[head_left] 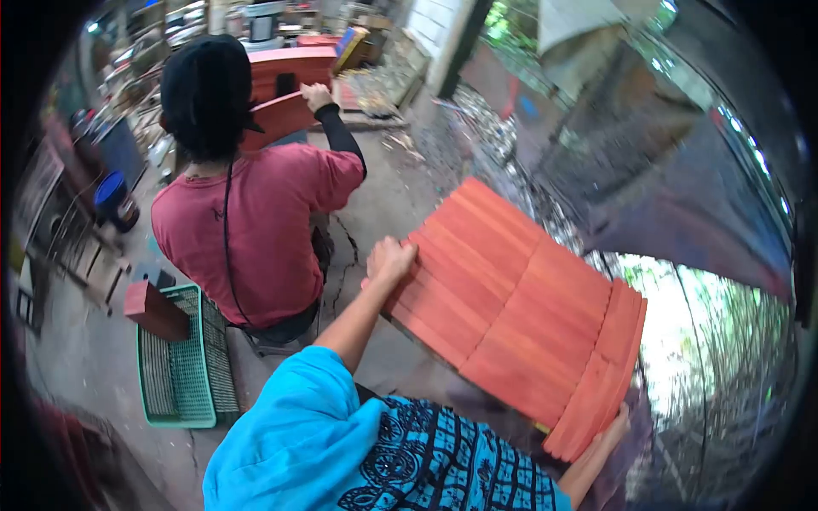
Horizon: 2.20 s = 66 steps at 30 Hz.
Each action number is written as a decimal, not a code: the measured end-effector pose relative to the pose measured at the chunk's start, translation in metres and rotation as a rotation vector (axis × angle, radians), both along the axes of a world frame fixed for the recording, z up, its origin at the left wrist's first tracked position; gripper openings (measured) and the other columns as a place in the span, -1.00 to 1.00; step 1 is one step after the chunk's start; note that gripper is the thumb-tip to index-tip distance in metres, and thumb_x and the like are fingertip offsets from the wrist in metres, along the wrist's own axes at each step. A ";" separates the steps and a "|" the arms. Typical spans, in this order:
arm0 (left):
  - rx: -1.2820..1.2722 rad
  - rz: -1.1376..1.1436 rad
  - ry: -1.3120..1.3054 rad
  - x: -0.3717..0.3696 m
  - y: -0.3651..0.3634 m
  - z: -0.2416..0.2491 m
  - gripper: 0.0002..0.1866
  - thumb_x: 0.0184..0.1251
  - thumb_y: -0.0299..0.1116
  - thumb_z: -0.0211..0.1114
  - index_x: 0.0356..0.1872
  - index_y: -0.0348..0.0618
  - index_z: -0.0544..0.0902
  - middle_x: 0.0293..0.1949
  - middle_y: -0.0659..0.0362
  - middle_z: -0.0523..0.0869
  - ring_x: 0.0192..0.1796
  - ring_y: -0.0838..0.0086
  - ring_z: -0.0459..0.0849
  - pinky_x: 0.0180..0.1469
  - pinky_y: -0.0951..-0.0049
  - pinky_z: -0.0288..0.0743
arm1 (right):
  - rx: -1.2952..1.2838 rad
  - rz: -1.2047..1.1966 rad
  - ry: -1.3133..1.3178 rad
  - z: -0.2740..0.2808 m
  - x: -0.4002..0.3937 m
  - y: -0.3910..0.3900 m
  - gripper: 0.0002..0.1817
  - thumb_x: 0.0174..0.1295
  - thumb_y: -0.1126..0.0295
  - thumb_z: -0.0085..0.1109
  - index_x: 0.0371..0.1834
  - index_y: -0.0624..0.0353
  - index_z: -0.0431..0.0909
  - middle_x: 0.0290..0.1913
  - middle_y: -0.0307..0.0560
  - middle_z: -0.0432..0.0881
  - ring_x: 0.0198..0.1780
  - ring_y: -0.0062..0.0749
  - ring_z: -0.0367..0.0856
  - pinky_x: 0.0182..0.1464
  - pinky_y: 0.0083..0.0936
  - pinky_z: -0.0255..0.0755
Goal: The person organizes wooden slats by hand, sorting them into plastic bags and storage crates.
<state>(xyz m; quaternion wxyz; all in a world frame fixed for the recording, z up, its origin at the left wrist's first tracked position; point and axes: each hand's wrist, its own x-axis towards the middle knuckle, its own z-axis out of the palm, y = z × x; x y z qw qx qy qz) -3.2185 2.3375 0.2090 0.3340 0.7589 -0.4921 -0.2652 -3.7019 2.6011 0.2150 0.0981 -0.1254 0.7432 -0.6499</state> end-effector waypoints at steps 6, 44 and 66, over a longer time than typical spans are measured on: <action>0.056 0.074 0.037 -0.022 -0.045 0.007 -0.53 -0.07 -0.11 0.05 -0.36 -0.36 0.64 -0.27 -0.24 0.61 -0.11 -0.05 0.59 -0.01 0.15 0.42 | -0.008 0.103 -0.056 -0.015 -0.051 -0.101 -0.58 -0.03 0.25 0.08 -0.28 0.48 0.54 -0.22 0.11 0.58 -0.27 -0.28 0.55 -0.21 -0.40 0.42; 0.043 0.542 -0.065 0.122 -0.695 -0.023 -0.53 -0.05 -0.06 0.03 -0.37 -0.30 0.64 -0.27 -0.25 0.60 -0.13 -0.07 0.57 -0.04 0.13 0.41 | -0.052 0.419 -0.266 -0.077 0.067 -0.969 -0.71 -0.06 0.33 0.03 -0.44 0.42 0.51 -0.35 -0.01 0.56 -0.36 -0.32 0.52 -0.27 -0.41 0.43; 0.006 0.781 -0.060 0.349 -1.102 0.044 -0.56 -0.04 -0.05 0.05 -0.36 -0.24 0.65 -0.26 -0.21 0.61 -0.12 -0.05 0.57 -0.04 0.12 0.41 | -0.057 0.712 -0.229 -0.020 0.317 -1.525 -0.71 -0.05 0.33 0.05 -0.49 0.42 0.56 -0.43 -0.12 0.54 -0.39 -0.39 0.50 -0.33 -0.43 0.40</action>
